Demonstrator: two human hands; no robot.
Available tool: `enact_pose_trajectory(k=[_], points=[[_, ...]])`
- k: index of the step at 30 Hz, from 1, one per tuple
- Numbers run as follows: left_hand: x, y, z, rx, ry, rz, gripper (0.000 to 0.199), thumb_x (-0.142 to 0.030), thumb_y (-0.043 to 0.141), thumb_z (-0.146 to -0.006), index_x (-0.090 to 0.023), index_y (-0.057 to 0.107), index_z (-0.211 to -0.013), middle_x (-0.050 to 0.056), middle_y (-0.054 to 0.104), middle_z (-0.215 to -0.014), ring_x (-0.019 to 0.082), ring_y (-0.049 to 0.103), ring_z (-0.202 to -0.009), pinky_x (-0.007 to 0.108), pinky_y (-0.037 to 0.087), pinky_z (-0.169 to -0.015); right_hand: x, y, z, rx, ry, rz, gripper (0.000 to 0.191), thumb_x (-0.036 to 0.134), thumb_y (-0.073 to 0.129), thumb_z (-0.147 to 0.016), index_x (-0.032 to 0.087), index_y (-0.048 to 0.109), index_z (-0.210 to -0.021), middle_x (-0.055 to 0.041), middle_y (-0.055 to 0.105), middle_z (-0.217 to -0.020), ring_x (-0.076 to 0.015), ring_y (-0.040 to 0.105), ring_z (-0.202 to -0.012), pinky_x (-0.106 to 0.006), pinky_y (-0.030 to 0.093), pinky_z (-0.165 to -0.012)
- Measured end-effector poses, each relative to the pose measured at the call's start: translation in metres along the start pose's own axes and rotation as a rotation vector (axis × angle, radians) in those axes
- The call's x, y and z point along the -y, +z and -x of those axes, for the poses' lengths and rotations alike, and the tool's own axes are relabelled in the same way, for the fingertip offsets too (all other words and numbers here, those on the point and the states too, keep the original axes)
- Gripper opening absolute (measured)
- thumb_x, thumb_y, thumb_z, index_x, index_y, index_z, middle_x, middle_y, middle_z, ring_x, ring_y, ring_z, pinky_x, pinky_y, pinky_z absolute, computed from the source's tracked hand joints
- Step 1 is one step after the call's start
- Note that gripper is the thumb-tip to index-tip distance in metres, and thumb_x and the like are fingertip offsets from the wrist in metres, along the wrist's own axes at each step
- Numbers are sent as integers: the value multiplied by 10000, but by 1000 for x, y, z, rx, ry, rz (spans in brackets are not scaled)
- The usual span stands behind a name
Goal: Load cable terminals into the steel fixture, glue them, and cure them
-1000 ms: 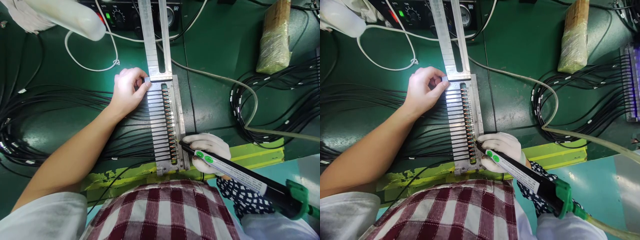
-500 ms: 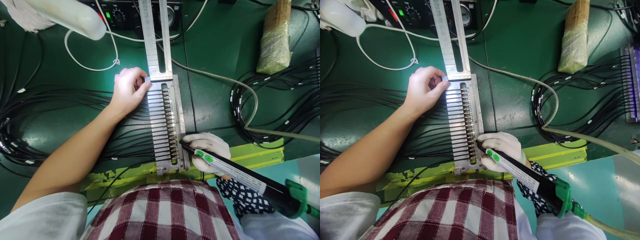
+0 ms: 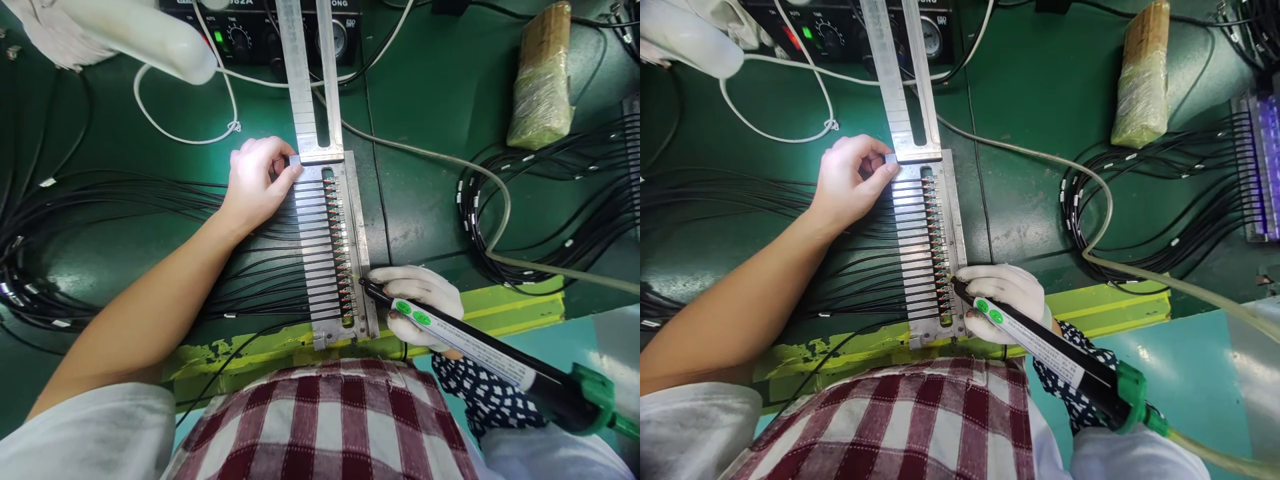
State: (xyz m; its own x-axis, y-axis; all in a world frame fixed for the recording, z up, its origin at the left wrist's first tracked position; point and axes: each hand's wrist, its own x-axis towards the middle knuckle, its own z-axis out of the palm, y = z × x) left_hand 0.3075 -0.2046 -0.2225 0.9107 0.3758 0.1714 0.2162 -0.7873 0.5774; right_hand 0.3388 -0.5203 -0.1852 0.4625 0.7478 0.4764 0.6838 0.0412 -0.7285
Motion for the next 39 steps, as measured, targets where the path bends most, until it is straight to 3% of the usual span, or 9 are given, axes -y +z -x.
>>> enact_pose_trajectory(k=[12,18,23,39], points=[[0,0,0,-2,-10,-19,230,-495,610,-890,-267,629,-913,45,615,-789,296,616,-901,501,476,-918,2,1,1,17,31,-15,136,283,671,-855,203,661,-965,-92,793,-939,-232,778,-825,-327,637,-688],[1,0,0,-8,9,-8,248,-518,604,-895,-275,638,-925,41,630,-789,291,622,-913,498,484,-934,7,-2,4,-54,72,-63,124,296,667,-873,202,667,-955,-100,792,-939,-234,776,-815,-331,638,-684],[1,1,0,-30,25,-17,259,-532,598,-898,-277,641,-922,40,627,-773,290,629,-909,489,505,-910,6,2,7,1,61,-34,139,272,687,-848,201,670,-967,-92,791,-944,-236,777,-833,-322,634,-688],[-1,0,0,-24,11,-16,299,-554,586,-911,-256,604,-898,24,641,-779,270,638,-928,465,489,-860,4,2,7,17,30,-51,125,275,669,-868,194,659,-962,-98,790,-949,-215,773,-828,-311,619,-687]])
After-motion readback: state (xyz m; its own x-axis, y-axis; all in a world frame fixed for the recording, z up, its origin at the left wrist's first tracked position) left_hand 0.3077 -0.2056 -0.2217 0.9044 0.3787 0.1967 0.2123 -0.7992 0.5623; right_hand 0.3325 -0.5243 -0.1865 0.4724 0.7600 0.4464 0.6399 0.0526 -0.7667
